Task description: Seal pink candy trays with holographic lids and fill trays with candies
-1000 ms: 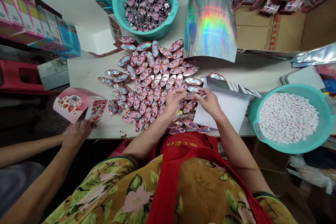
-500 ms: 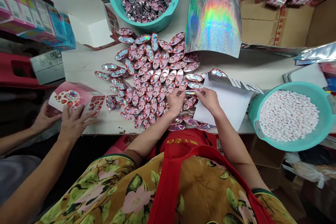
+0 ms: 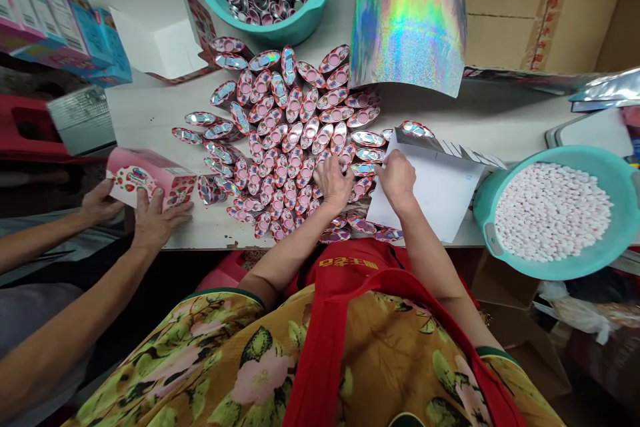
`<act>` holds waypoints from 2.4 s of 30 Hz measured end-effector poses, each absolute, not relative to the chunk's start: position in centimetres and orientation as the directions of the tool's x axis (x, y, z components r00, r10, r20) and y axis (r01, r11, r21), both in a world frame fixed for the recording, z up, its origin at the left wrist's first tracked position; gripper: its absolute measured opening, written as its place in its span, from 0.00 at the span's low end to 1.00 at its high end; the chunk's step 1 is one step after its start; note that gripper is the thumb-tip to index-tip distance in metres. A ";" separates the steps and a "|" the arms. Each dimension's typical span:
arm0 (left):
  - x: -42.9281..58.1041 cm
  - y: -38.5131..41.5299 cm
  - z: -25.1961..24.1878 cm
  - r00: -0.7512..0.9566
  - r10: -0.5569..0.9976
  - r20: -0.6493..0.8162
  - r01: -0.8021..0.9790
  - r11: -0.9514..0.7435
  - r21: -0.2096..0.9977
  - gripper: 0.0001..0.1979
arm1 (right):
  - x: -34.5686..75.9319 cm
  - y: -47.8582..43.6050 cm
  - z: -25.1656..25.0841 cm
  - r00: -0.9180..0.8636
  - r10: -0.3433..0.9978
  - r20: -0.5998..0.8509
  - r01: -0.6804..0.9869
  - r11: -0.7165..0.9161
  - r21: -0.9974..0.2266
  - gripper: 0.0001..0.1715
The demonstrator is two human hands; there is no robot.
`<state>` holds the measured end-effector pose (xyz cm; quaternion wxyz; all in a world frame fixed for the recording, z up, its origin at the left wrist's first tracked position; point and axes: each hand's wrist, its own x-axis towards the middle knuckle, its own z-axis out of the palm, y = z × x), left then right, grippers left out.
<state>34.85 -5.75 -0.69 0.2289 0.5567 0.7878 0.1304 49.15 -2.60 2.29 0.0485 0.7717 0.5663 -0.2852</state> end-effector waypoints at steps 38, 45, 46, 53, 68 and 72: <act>47.3 1.7 0.2 0.557 0.830 0.033 0.579 -0.417 0.700 0.12 | 64.6 0.7 1.7 0.162 0.914 -0.371 0.891 -0.297 -0.343 0.17; 42.7 -3.3 2.9 0.552 0.833 0.037 0.379 -0.290 0.879 0.08 | 64.0 0.5 0.6 0.257 0.942 -0.216 0.918 -0.308 -0.251 0.18; 41.6 -3.7 3.5 0.475 0.880 0.008 0.358 -0.202 0.912 0.07 | 63.6 0.4 0.7 0.268 0.951 -0.155 0.921 -0.300 -0.249 0.17; 34.7 -1.1 3.8 -0.221 0.896 -0.385 -0.174 0.352 0.920 0.09 | 56.7 0.8 4.3 0.042 0.990 -0.131 0.757 -0.117 -0.643 0.24; 36.0 3.8 -0.1 -0.460 0.842 -0.280 0.186 0.400 0.897 0.04 | 52.2 7.3 2.3 -0.082 0.921 -0.382 0.586 -0.266 -0.766 0.09; 37.2 4.8 -0.6 -0.508 0.847 -0.160 0.522 0.450 0.725 0.07 | 51.8 9.4 2.0 -0.035 0.927 -0.374 0.808 -0.194 -0.556 0.09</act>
